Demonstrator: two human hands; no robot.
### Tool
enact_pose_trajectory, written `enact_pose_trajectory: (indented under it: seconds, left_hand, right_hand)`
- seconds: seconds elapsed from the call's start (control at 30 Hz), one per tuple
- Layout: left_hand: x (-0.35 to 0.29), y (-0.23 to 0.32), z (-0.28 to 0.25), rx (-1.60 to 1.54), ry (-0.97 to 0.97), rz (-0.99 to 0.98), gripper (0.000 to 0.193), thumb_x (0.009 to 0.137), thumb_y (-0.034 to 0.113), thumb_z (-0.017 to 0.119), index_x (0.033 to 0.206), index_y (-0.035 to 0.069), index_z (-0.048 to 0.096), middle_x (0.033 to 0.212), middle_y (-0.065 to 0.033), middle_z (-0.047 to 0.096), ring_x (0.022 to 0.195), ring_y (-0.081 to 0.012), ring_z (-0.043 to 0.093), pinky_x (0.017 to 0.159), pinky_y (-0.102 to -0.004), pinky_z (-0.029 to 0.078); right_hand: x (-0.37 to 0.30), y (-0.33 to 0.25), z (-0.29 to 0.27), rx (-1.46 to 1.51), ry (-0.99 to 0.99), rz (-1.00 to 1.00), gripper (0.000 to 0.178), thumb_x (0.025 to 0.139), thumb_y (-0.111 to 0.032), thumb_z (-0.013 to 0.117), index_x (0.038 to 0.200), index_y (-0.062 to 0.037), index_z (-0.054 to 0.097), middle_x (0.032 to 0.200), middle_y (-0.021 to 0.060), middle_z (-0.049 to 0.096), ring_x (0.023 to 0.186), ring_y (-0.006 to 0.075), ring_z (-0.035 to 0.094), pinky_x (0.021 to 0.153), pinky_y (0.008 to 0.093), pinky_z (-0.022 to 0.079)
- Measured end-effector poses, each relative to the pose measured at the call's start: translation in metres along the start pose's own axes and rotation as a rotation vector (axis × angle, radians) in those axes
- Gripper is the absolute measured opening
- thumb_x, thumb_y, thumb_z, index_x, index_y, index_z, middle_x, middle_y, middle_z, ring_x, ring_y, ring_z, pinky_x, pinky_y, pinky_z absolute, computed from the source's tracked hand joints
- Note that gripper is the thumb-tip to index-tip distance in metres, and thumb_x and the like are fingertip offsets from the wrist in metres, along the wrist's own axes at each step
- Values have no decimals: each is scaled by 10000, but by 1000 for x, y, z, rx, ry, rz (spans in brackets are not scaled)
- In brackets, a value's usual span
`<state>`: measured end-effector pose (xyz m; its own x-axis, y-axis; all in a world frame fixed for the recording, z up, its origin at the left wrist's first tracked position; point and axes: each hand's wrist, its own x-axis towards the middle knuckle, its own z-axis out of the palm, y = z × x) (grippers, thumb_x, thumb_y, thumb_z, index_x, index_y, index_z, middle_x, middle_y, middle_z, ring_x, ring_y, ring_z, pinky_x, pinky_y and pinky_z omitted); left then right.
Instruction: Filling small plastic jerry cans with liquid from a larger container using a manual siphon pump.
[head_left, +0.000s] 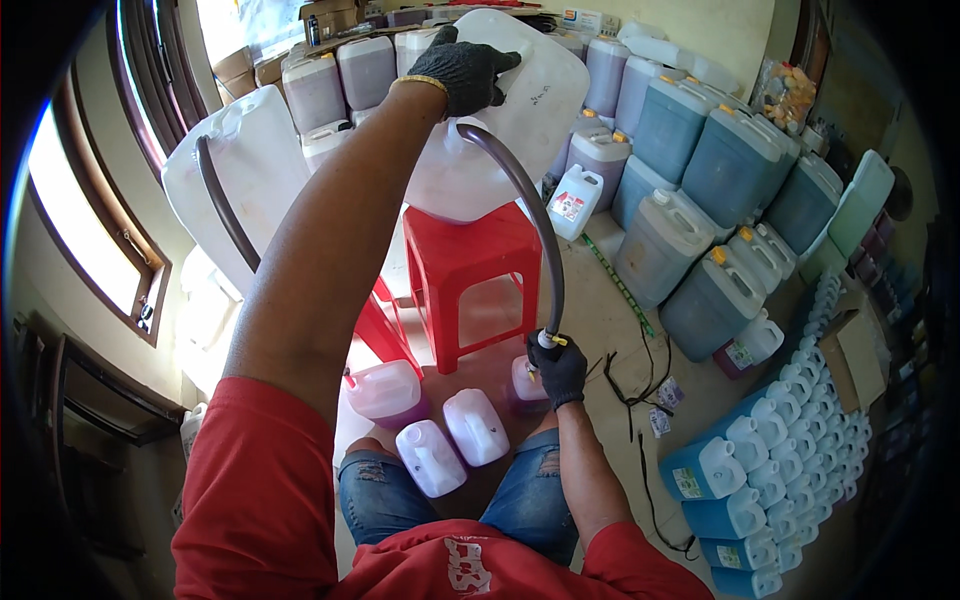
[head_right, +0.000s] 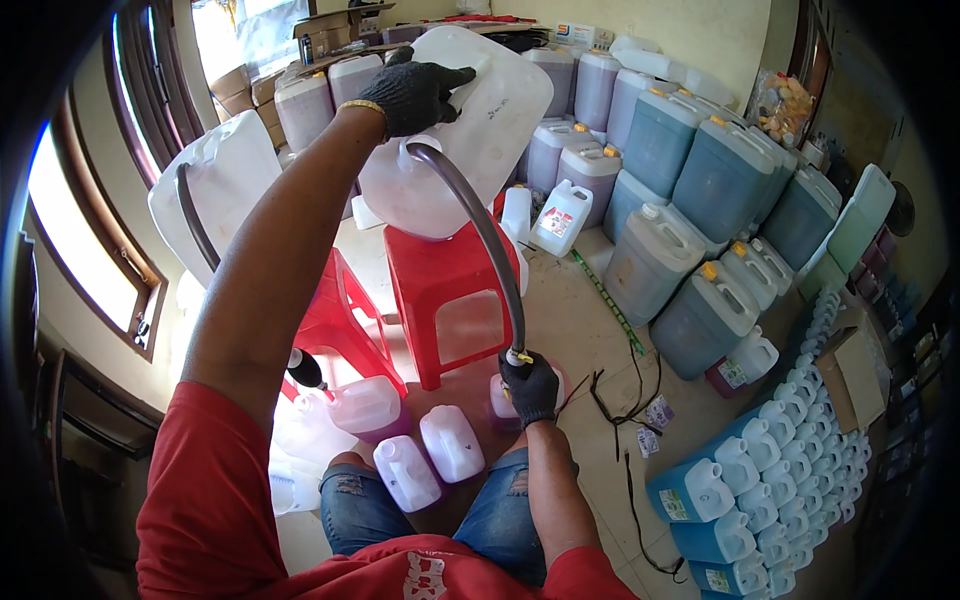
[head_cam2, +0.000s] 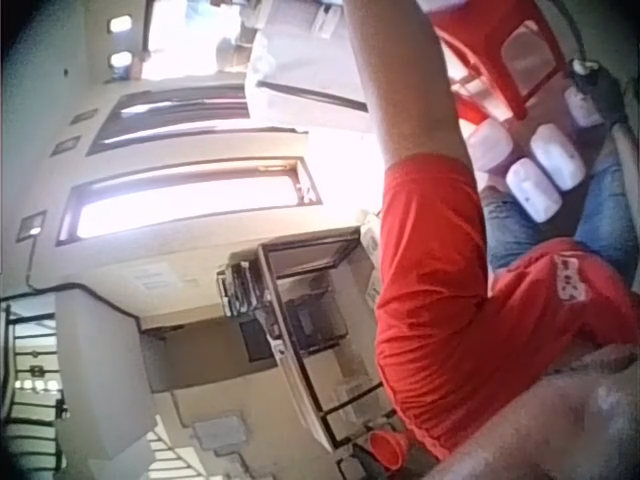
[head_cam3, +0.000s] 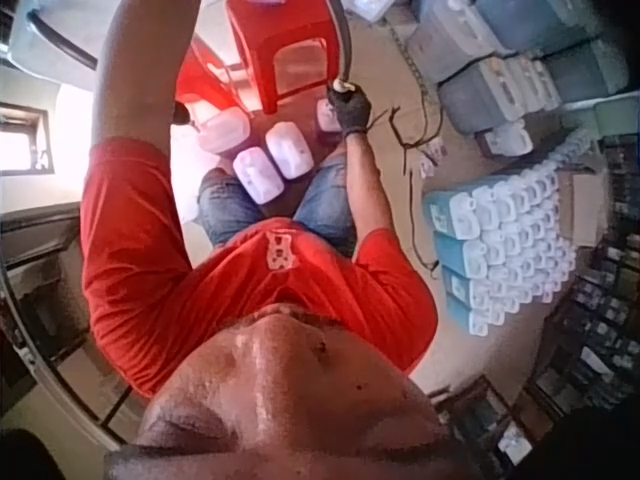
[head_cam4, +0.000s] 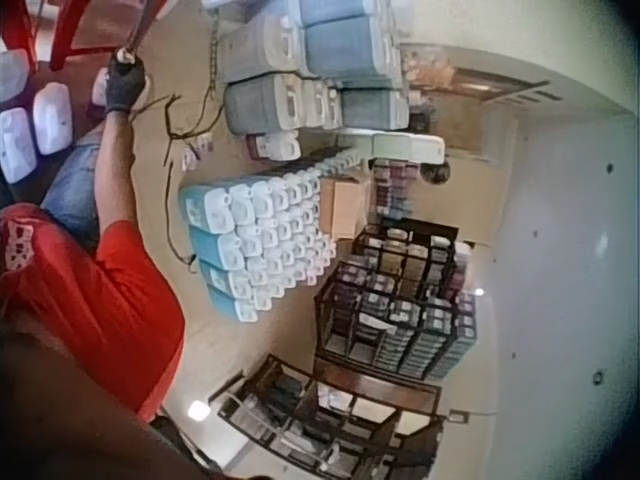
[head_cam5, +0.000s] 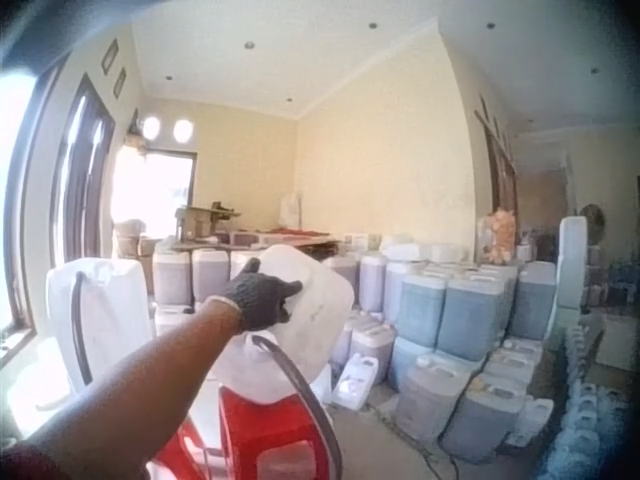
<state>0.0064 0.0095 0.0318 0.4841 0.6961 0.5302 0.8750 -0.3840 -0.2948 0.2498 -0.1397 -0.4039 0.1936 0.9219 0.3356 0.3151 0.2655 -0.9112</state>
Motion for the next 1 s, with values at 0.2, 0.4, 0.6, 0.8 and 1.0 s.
enact_pose_trajectory:
  seconds: [0.2, 0.4, 0.6, 0.8, 1.0]
  left_hand:
    - [-2, -1, -2, 39, -58, -24, 588, 900, 354, 736, 1467, 267, 610, 1261, -98, 733, 1216, -268, 666, 1189, -493, 259]
    - [-1, -9, 9, 19, 73, 42, 640, 856, 281, 763, 1473, 221, 602, 1141, -111, 777, 1080, -275, 708, 1167, -483, 311]
    - [0, -9, 12, 1, 91, 47, 621, 863, 274, 774, 1460, 217, 616, 1083, -113, 787, 1025, -272, 722, 1136, -464, 334]
    - [2, -7, 4, -72, 11, 8, 606, 873, 266, 779, 1456, 216, 622, 1079, -119, 788, 1015, -254, 724, 1102, -443, 354]
    - [4, -5, 8, -33, 36, 24, 618, 872, 260, 775, 1466, 215, 611, 1094, -120, 784, 1024, -264, 722, 1132, -452, 342]
  right_hand:
    - [-6, -27, -11, -15, -21, -47, 371, 850, -272, 852, 1052, 15, 730, 885, 158, 761, 814, 232, 740, 764, 363, 569]
    - [-5, -40, -18, -10, -66, -44, 378, 836, -248, 861, 1079, 11, 731, 897, 152, 759, 820, 229, 734, 787, 350, 575]
    - [-5, -29, -21, -53, -104, -62, 439, 775, -200, 889, 1127, -6, 714, 989, 148, 760, 918, 261, 742, 840, 373, 582]
    - [-2, -20, -24, -30, -226, 7, 583, 713, -176, 916, 1221, -23, 674, 1123, 165, 736, 1039, 284, 720, 928, 393, 574]
    - [0, -21, -25, -75, -217, -32, 554, 724, -219, 919, 1188, -24, 689, 1055, 156, 761, 989, 275, 743, 892, 389, 588]
